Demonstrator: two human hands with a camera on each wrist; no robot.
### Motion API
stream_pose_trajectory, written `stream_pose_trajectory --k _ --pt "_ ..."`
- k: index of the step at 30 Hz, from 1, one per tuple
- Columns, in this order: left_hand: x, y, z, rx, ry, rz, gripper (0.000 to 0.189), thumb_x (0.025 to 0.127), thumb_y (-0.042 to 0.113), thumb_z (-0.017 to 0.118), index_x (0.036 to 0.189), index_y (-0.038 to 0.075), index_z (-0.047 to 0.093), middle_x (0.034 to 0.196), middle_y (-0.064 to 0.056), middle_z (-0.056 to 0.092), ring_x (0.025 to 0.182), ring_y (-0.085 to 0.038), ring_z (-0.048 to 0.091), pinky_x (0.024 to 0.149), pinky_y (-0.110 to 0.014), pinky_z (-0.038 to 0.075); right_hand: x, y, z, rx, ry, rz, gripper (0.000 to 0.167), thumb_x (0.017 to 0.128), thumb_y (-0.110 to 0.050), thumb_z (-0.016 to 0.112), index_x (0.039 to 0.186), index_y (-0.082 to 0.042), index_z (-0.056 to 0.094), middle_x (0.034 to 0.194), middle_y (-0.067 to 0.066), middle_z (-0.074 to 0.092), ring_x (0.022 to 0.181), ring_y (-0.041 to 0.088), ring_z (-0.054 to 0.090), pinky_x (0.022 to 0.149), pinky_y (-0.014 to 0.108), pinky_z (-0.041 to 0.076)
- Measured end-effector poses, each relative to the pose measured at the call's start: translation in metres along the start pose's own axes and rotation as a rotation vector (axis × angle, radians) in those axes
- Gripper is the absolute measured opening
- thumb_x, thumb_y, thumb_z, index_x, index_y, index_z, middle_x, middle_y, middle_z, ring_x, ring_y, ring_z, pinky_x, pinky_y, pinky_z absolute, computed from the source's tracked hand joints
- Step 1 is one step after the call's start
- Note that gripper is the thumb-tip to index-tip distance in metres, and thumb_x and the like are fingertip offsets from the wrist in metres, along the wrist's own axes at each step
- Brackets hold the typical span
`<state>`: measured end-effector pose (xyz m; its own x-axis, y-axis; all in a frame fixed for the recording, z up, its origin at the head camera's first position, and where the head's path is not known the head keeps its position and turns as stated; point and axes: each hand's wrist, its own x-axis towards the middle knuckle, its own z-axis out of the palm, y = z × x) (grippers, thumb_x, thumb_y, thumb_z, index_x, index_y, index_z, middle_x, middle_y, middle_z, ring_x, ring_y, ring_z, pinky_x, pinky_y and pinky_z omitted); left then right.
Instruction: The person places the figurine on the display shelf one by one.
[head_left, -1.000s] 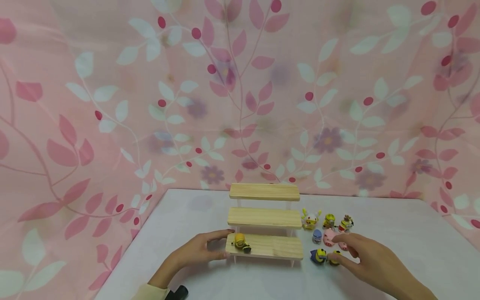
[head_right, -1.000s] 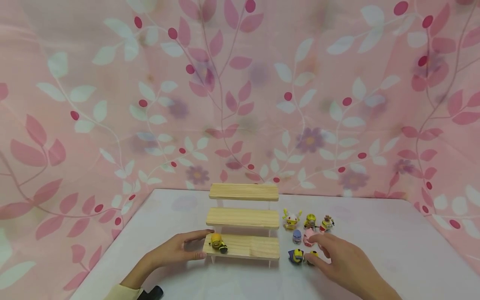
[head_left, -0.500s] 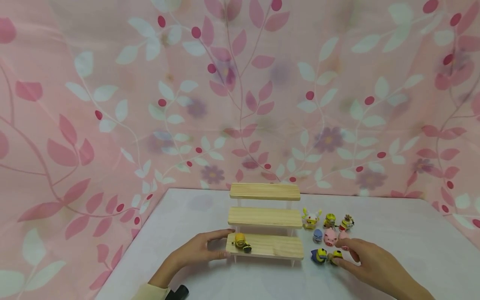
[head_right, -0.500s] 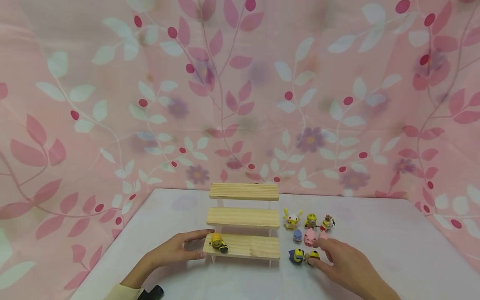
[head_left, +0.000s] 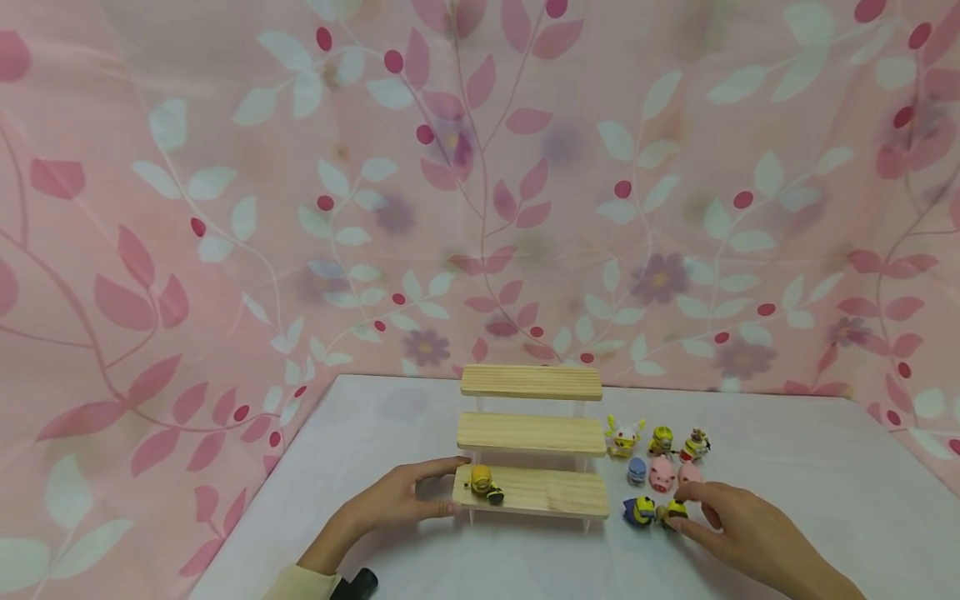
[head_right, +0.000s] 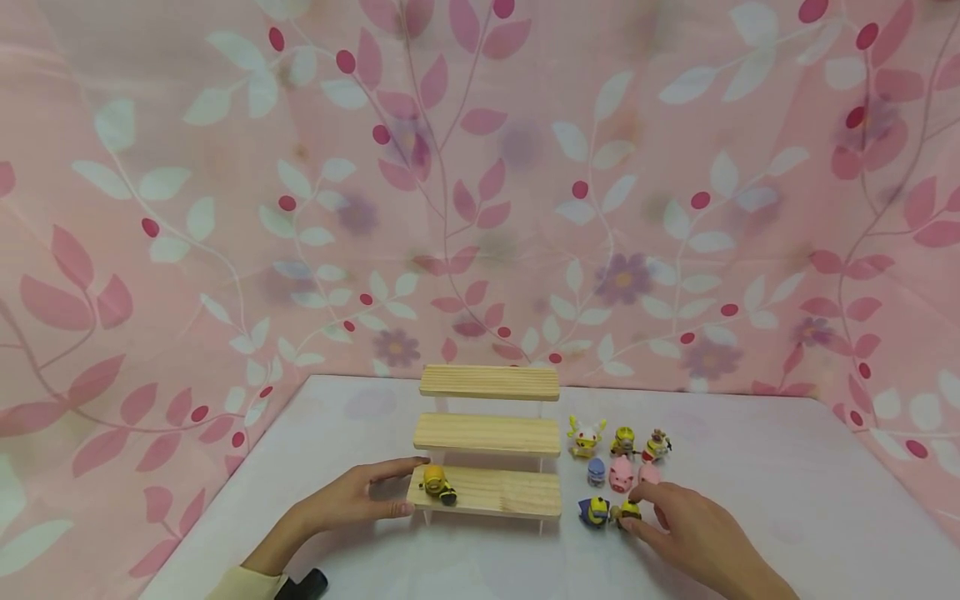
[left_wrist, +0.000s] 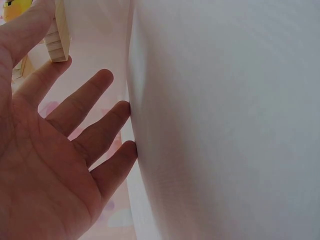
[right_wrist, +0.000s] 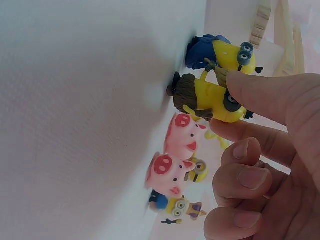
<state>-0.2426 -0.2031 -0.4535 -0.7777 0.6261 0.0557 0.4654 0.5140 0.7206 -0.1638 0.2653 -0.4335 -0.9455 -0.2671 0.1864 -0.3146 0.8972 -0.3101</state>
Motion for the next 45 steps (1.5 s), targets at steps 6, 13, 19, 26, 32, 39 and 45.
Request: stream_pose_trajectory --k 6,13,19,26,32,39,45 --pt "0.000 0.000 0.000 -0.001 0.003 -0.005 0.069 0.088 0.054 0.069 0.147 0.026 0.049 0.143 0.011 0.051 0.134 -0.019 0.043 0.106 -0.052 0.038 0.001 0.000 0.000 -0.004 -0.023 0.047 0.023 0.081 -0.041 0.079 0.098 -0.031 0.067 0.063 -0.012 0.037 0.055 0.001 0.032 0.049 0.023 0.026" --pt "0.000 0.000 0.000 -0.009 -0.005 0.005 0.069 0.088 0.052 0.069 0.147 0.024 0.049 0.143 0.011 0.051 0.134 -0.019 0.043 0.106 -0.053 0.038 -0.003 -0.002 -0.001 -0.032 -0.026 0.074 0.025 0.079 -0.040 0.081 0.098 -0.031 0.067 0.064 -0.011 0.038 0.055 0.002 0.033 0.049 0.024 0.027" --pt "-0.001 0.002 -0.001 -0.004 -0.005 0.008 0.068 0.089 0.052 0.069 0.147 0.024 0.049 0.143 0.010 0.051 0.134 -0.019 0.044 0.106 -0.052 0.039 -0.005 -0.007 -0.005 -0.055 -0.017 0.080 0.027 0.079 -0.041 0.082 0.099 -0.031 0.067 0.064 -0.012 0.038 0.055 0.002 0.033 0.049 0.023 0.027" --pt "-0.002 0.005 -0.002 -0.013 -0.007 0.013 0.064 0.090 0.048 0.070 0.146 0.026 0.049 0.144 0.009 0.051 0.134 -0.022 0.045 0.105 -0.055 0.038 -0.008 -0.014 -0.013 -0.077 0.022 0.054 0.031 0.078 -0.041 0.082 0.103 -0.028 0.069 0.064 -0.012 0.037 0.056 0.002 0.032 0.049 0.023 0.027" --pt "-0.002 0.006 -0.002 -0.006 0.000 0.025 0.063 0.090 0.048 0.070 0.146 0.027 0.050 0.143 0.008 0.052 0.134 -0.022 0.045 0.105 -0.052 0.039 -0.011 -0.022 -0.020 -0.082 0.123 0.017 0.031 0.075 -0.039 0.085 0.101 -0.029 0.069 0.064 -0.015 0.033 0.055 0.000 0.029 0.049 0.021 0.025" --pt "-0.001 0.006 -0.002 -0.007 0.000 0.021 0.065 0.089 0.048 0.070 0.146 0.024 0.050 0.142 0.008 0.053 0.133 -0.022 0.045 0.105 -0.054 0.039 -0.009 -0.030 -0.024 -0.065 0.229 -0.089 0.030 0.075 -0.037 0.086 0.097 -0.035 0.066 0.065 -0.020 0.027 0.056 -0.003 0.024 0.048 0.020 0.022" --pt "0.000 0.005 -0.002 -0.012 0.000 0.029 0.066 0.089 0.049 0.070 0.146 0.024 0.050 0.142 0.010 0.053 0.133 -0.020 0.045 0.105 -0.052 0.039 -0.005 -0.037 -0.028 -0.045 0.292 -0.187 0.031 0.074 -0.035 0.087 0.096 -0.035 0.066 0.066 -0.022 0.029 0.056 -0.005 0.026 0.049 0.019 0.024"
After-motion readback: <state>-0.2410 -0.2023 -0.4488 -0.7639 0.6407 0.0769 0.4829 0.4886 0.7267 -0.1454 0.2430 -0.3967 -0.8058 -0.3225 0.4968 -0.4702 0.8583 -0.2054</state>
